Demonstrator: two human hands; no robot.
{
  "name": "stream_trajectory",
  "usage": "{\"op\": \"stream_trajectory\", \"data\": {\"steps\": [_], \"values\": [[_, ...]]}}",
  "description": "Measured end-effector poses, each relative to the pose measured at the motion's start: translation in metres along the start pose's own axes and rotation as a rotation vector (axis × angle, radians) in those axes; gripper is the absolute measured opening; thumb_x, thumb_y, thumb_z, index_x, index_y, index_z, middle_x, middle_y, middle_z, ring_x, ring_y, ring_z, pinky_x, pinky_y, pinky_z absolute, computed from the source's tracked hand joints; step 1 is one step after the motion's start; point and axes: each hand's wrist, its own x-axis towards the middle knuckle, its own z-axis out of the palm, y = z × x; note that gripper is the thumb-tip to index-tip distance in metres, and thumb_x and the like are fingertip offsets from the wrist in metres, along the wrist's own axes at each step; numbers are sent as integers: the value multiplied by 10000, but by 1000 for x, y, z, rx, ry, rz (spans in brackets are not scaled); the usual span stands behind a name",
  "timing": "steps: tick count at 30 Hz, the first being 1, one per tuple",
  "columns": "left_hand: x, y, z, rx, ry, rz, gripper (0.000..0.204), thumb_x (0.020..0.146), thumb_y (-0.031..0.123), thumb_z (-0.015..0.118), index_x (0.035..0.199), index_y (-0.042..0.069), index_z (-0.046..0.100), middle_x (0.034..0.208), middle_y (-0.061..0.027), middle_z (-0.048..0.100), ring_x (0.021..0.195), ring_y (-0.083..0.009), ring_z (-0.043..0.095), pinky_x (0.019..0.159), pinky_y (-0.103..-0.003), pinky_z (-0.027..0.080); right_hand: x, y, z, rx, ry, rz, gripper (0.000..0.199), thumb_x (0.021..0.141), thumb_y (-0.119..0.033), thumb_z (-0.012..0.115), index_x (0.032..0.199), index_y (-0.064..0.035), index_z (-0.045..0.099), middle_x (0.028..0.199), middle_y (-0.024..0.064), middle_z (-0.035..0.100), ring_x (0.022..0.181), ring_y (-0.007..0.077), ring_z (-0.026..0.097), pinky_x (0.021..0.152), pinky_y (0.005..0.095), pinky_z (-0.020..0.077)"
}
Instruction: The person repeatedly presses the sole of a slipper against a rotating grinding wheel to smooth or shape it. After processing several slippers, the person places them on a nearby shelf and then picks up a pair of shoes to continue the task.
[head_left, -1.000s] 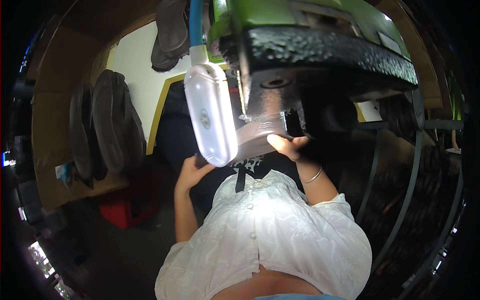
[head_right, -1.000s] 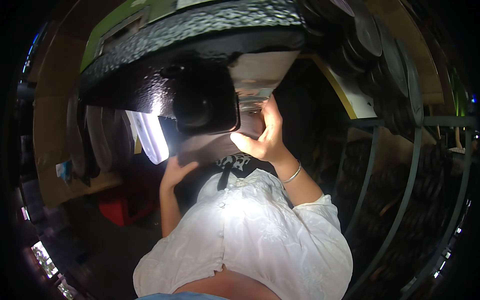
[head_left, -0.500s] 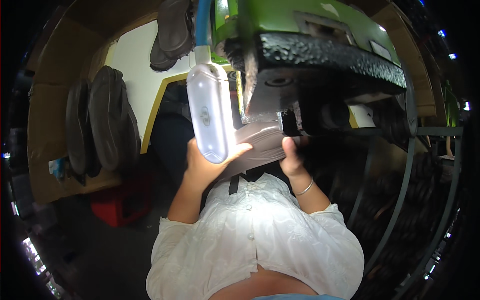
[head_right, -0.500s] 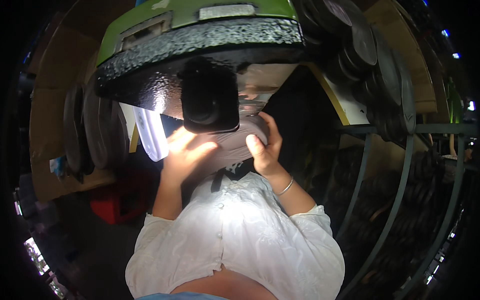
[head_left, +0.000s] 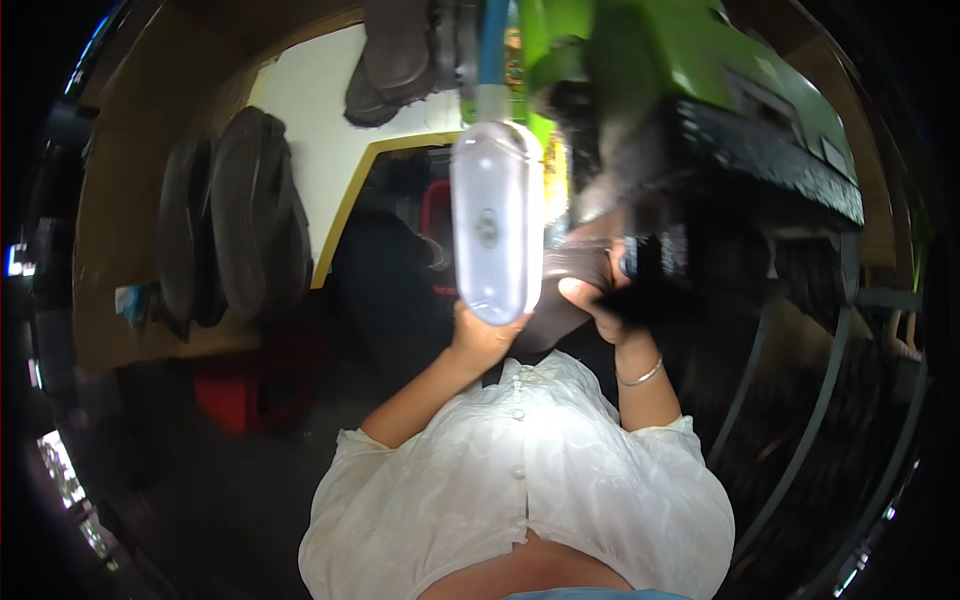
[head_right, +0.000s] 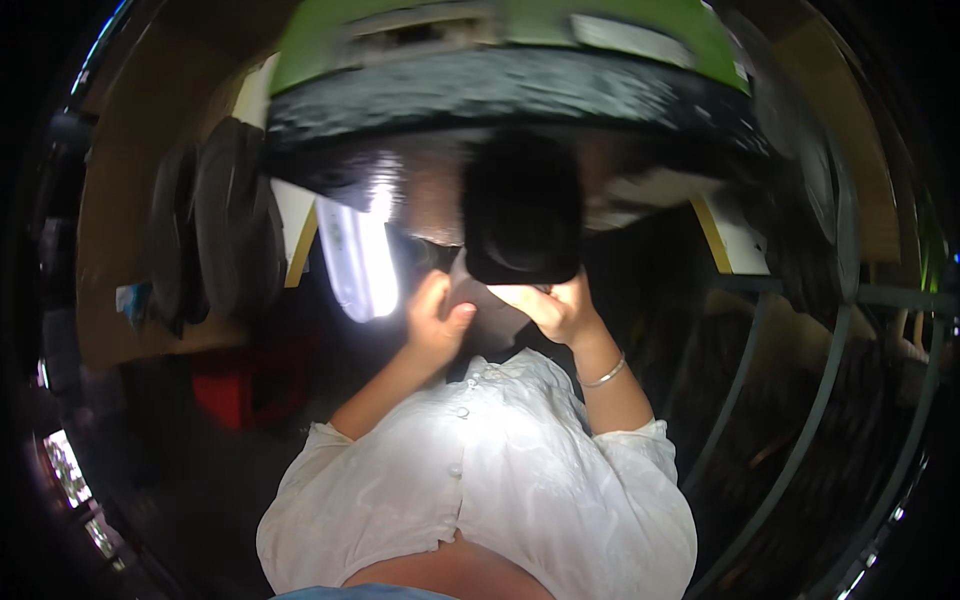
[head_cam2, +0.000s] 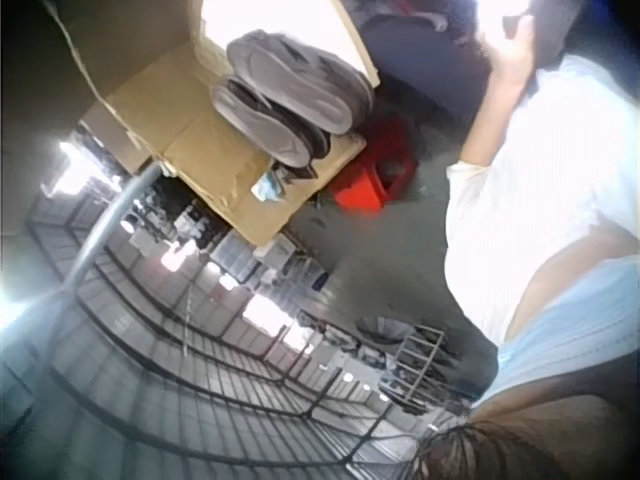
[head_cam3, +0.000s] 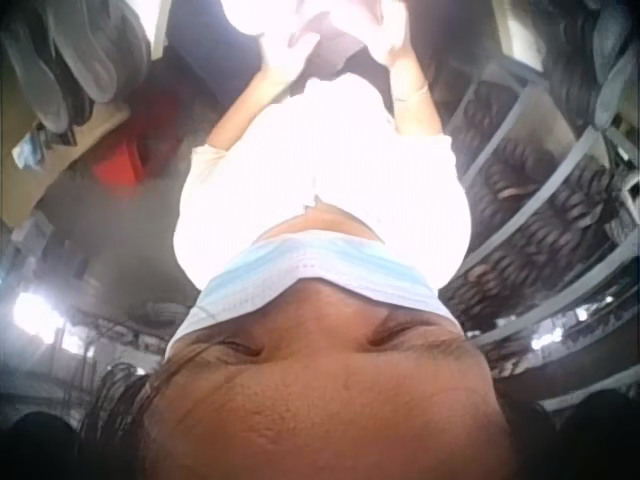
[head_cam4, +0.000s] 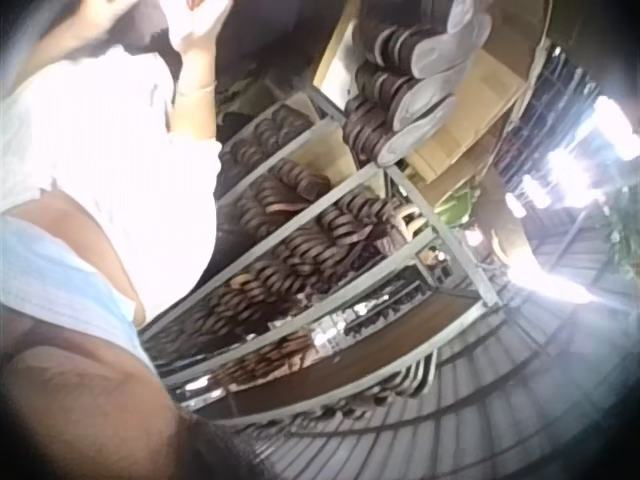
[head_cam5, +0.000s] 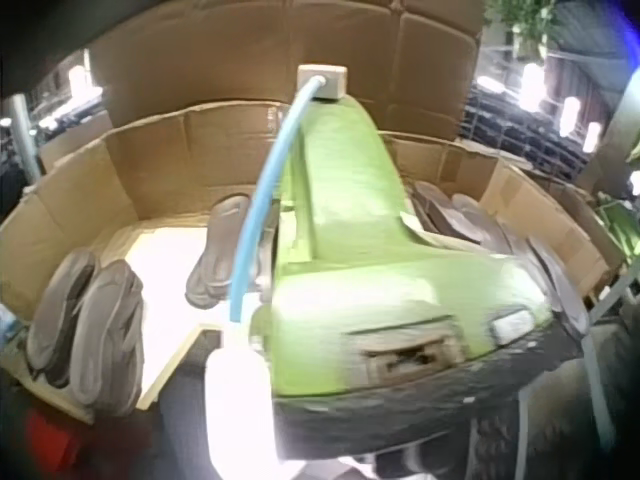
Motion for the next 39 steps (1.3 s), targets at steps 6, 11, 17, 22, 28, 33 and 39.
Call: {"op": "stream_trajectory", "data": {"steps": [6, 11, 17, 22, 28, 33, 39], "values": [[-25, -23, 40, -338, 237, -56, 465, 853, 312, 581, 1146, -26, 451, 1052, -101, 542, 974, -180, 509, 863, -314, 400, 16, 7, 17, -283, -99, -121, 245, 689, -43, 718, 894, 60, 631, 869, 99, 632, 793, 156, 606, 709, 272, 486], [-13, -20, 11, -230, 228, -97, 336, 800, 214, 644, 1036, 7, 525, 887, -42, 574, 800, -115, 517, 719, -274, 435, 15, 28, 23, -143, -105, 235, 363, 659, -91, 762, 936, 68, 589, 860, 87, 636, 754, 136, 605, 674, 256, 485], [11, 0, -5, 105, 36, 173, 343, 668, 259, 755, 852, 6, 614, 778, -106, 581, 666, -251, 576, 587, -322, 454, -15, 56, 9, 254, 53, -82, 524, 693, -180, 705, 1111, 42, 482, 1072, 104, 521, 928, 162, 529, 823, 279, 419], [35, 42, -4, 228, -192, 17, 279, 707, 205, 726, 881, 15, 619, 801, -107, 596, 693, -239, 581, 628, -322, 461, -22, 61, -3, 396, 246, -91, 616, 709, -193, 653, 1228, 8, 389, 1160, 101, 490, 1066, 188, 480, 943, 317, 355], [34, 46, -5, 156, -88, 4, 286, 701, 224, 732, 845, 9, 610, 755, -114, 605, 661, -239, 599, 598, -319, 462, -18, 57, -1, 348, 222, -54, 450, 728, -124, 619, 1138, 3, 483, 1083, 91, 538, 997, 171, 513, 893, 300, 392], [24, 30, -17, 35, 45, -15, 309, 684, 217, 742, 841, -9, 599, 735, -109, 577, 624, -233, 577, 560, -313, 452, -7, 42, 17, 393, 47, -6, 491, 724, -81, 617, 1174, 27, 454, 1056, 95, 546, 958, 162, 523, 860, 286, 407], [19, 39, -28, 119, 57, 45, 301, 669, 225, 754, 827, 11, 613, 711, -98, 556, 597, -222, 551, 524, -309, 441, -5, 47, 28, 278, 54, -117, 678, 710, -172, 651, 1263, 8, 303, 1060, 105, 509, 951, 162, 510, 855, 276, 396]]}}
